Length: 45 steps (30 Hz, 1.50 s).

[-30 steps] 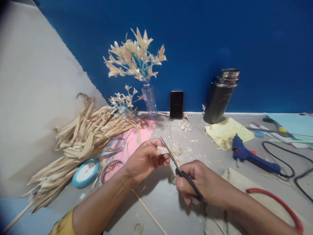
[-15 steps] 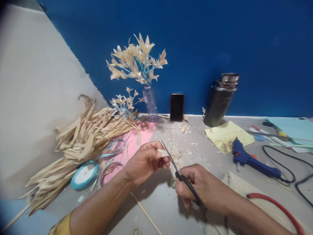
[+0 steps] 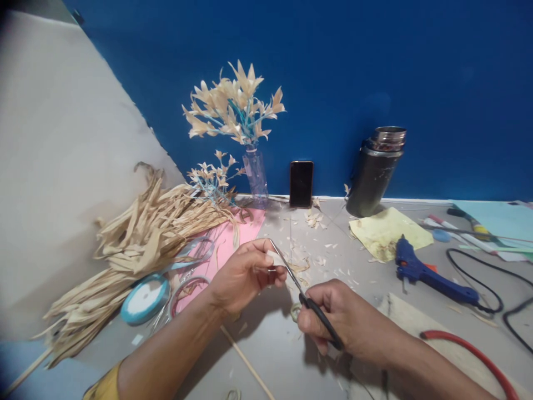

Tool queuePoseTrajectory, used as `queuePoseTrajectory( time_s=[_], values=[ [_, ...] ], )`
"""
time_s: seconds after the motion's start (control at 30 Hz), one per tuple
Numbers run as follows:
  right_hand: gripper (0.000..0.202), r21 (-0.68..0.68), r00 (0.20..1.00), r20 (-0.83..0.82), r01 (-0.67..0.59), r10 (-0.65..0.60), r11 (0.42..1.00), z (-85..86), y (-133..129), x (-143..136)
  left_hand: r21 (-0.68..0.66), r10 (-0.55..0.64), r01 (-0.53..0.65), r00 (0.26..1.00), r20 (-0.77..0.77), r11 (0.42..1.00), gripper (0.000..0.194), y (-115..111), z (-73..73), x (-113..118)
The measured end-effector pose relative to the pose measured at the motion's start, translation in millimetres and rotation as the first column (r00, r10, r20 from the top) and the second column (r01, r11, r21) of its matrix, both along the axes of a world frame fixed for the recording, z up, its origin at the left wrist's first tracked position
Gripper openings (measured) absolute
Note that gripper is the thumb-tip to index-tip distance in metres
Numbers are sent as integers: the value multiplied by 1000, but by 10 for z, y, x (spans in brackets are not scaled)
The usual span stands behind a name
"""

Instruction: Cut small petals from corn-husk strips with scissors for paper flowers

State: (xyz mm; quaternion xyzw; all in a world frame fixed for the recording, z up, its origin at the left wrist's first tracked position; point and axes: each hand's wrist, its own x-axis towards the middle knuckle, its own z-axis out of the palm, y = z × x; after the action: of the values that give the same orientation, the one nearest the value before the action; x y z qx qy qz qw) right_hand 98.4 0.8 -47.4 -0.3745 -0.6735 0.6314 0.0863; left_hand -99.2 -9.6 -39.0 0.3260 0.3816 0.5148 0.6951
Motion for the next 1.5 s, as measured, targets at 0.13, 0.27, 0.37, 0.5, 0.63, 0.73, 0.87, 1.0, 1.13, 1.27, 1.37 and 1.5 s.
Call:
queuePoseTrajectory(
  time_s=[0.13,0.27,0.37,0.5,0.63,0.73,0.87,1.0,1.13,1.27,1.37,1.5],
  values=[
    [35,-18,1000,-12,-5,5,1000,-20,-2,1,21,8,-7,1000,-10,1000,17,6,10,-8],
    [35,-13,1000,-2,-18,18,1000,-37,-13,11,29,2,-1,999,-46,1000,18,14,31,-29],
    [33,-22,999,0,-35,35,999,-57,-18,27,45,-30,33,997,-74,998,17,24,38,-61],
    [30,-33,999,-3,-49,49,998,-99,-10,42,71,-73,80,993,-89,994,14,43,30,-107],
    [31,-38,997,-12,-80,80,996,-108,-5,52,75,-81,89,991,-108,993,14,55,35,-132],
    [33,-34,996,-11,-91,90,995,-92,0,63,71,-87,96,989,-122,993,14,55,46,-144],
    [31,-43,998,16,-60,61,997,-71,24,81,79,-99,110,987,-126,991,15,48,48,-150],
    [33,15,1000,10,24,-25,1000,-55,61,89,76,-78,86,992,-102,993,20,45,30,-125],
    [30,65,983,-95,164,-157,984,-46,80,59,48,-53,58,994,-93,997,25,47,-16,-83],
    [27,25,935,-180,316,-306,949,-61,56,16,-17,-90,89,991,-99,996,22,38,-87,-23],
    [28,-4,894,-232,393,-383,919,-70,28,-3,-60,-102,97,991,-82,993,20,17,-139,48],
    [30,27,843,-271,488,-464,872,-57,21,0,-89,-131,125,989,-65,988,20,-21,-203,153]
  ],
)
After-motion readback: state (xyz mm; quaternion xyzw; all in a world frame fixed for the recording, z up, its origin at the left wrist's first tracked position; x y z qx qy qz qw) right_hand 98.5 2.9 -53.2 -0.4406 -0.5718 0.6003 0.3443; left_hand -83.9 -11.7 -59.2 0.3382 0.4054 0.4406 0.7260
